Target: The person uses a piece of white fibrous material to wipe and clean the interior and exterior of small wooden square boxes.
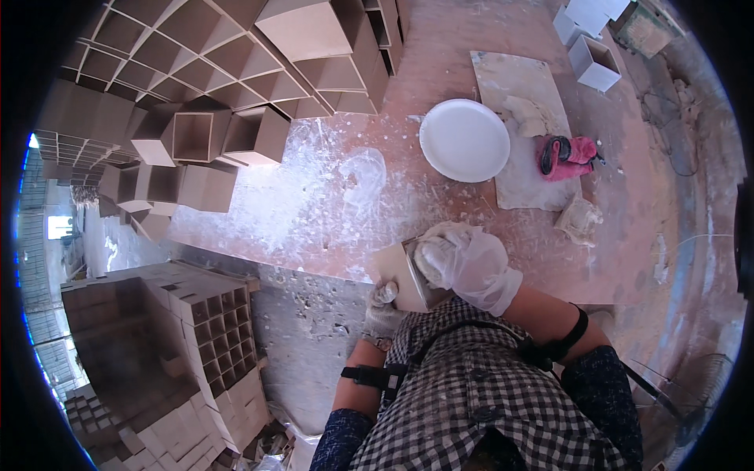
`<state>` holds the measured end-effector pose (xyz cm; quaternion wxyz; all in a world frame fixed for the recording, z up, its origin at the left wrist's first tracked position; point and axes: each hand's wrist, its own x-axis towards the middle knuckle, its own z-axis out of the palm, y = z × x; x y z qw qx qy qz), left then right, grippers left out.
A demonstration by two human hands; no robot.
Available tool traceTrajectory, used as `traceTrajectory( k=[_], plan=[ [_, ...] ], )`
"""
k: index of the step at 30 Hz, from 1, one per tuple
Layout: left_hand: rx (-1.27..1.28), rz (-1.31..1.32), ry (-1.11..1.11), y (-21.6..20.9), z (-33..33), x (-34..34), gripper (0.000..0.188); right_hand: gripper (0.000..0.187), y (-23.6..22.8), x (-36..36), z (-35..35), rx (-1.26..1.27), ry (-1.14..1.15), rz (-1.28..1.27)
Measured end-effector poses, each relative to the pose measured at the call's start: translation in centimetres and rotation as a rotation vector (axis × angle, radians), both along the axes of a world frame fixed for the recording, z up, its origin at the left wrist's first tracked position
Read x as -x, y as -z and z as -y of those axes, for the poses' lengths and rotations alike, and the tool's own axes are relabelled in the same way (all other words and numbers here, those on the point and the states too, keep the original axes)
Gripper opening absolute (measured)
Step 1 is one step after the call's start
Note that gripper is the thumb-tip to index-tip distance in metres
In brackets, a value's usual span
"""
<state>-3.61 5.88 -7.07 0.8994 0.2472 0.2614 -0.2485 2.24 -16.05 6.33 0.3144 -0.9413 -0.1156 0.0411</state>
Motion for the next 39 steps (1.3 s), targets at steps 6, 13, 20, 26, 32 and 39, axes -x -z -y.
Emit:
traceTrajectory(
  k=[6,13,20,26,32,39],
  plan=[
    [-0.036,-0.016,-0.029,-1.0,1.0,0.4,0.080,0.016,-0.6,-0.2,2.3,0.060,-0.014,-0.017],
    [-0.003,0.137,0.036,-4.8,2.8,-1.1,0.072,0.017,3.0,2.7,3.0,-0.112,-0.111,-0.343],
    [0.044,0.077,0.051,-4.7,2.1,-1.1,0.064,0.027,-4.2,1.8,1.7,0.042,-0.100,-0.626],
    [-0.105,0.176,0.109,-6.7,2.7,-1.5,0.050,0.040,-3.0,1.5,4.2,-0.158,0.010,-0.571],
    [0.069,0.089,0.106,-4.9,1.7,-1.3,0.060,0.041,-2.2,1.3,2.4,-0.945,0.411,-0.502],
    [0.141,0.061,0.059,-3.2,1.3,-1.0,0.065,0.047,-1.3,6.3,-1.7,-0.175,-0.049,0.021]
  ],
)
